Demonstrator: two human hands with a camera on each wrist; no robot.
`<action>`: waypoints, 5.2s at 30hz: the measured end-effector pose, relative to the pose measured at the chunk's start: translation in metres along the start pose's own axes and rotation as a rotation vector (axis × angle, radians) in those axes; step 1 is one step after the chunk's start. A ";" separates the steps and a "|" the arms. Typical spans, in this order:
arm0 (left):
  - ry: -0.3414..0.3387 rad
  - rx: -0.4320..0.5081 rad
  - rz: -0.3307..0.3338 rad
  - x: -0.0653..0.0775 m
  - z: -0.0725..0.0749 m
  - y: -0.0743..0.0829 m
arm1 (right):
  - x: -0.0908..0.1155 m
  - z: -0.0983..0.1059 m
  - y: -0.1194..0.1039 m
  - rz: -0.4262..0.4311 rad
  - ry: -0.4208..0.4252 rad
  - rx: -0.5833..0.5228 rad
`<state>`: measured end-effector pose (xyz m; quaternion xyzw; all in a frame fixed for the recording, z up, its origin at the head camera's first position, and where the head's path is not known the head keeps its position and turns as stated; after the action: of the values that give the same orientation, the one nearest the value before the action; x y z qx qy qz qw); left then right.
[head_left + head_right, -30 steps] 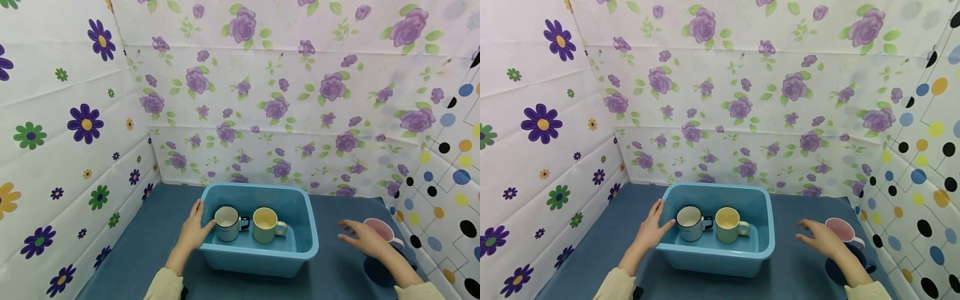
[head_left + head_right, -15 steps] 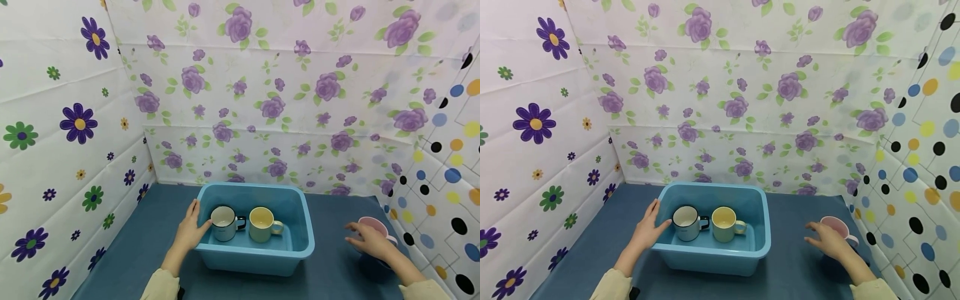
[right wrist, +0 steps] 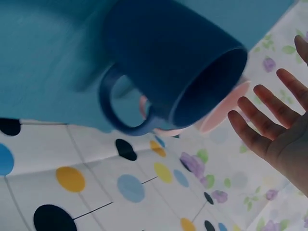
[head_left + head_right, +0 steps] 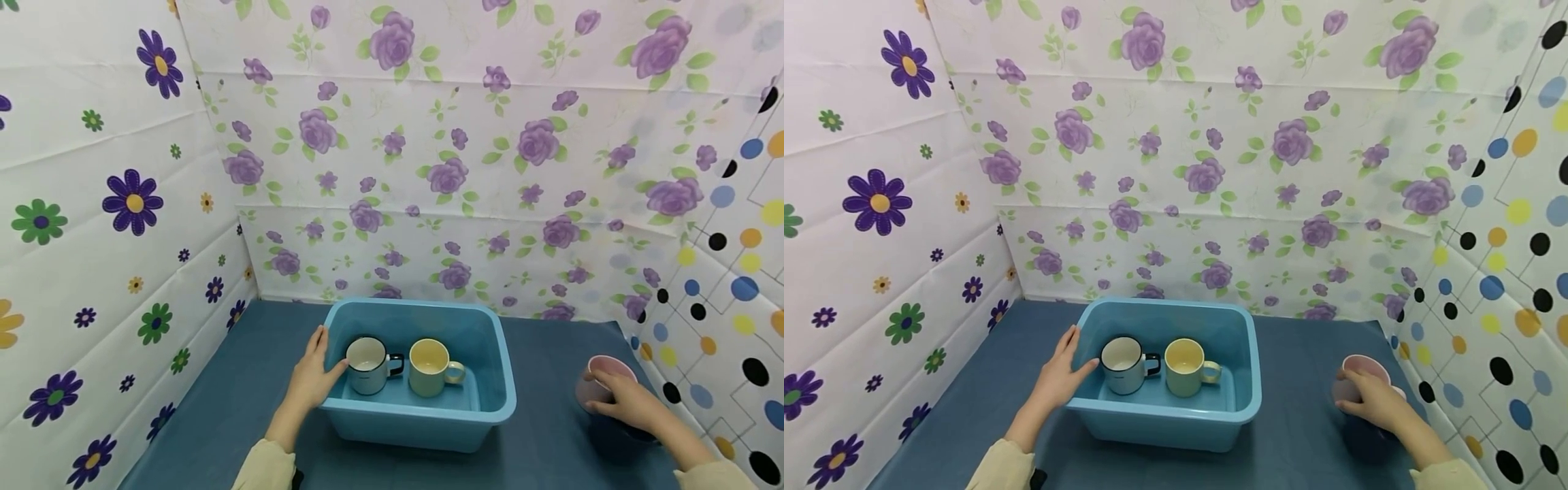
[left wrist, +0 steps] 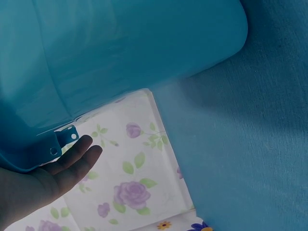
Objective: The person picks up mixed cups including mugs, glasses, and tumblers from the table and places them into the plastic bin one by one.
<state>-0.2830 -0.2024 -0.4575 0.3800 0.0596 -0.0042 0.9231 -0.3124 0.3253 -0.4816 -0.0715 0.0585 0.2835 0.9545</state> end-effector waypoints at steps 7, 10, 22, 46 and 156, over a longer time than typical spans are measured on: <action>0.003 0.008 -0.001 0.000 0.001 -0.001 | 0.012 -0.005 0.009 -0.019 -0.012 0.001; -0.001 0.009 0.005 -0.001 0.003 0.000 | 0.015 -0.006 0.012 -0.040 -0.024 -0.009; 0.001 0.014 0.015 0.000 0.001 0.000 | 0.025 -0.019 0.030 -0.053 -0.100 0.021; 0.003 0.005 0.008 -0.001 0.003 -0.001 | 0.041 -0.038 0.036 -0.084 -0.240 -0.006; -0.001 -0.020 -0.010 0.001 0.002 0.003 | -0.001 0.037 -0.048 -0.127 -0.144 -0.044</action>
<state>-0.2816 -0.2017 -0.4545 0.3704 0.0613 -0.0082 0.9268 -0.2838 0.2914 -0.4400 -0.0756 -0.0211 0.2283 0.9704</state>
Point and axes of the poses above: each hand's wrist, its own x-axis away from the middle knuckle, its own z-axis out of the back of the hand, y = z × x, the point moved 6 cm from there along -x, towards the middle knuckle, and after that the axes turned 8 degrees about x, right-handed, at the moved point
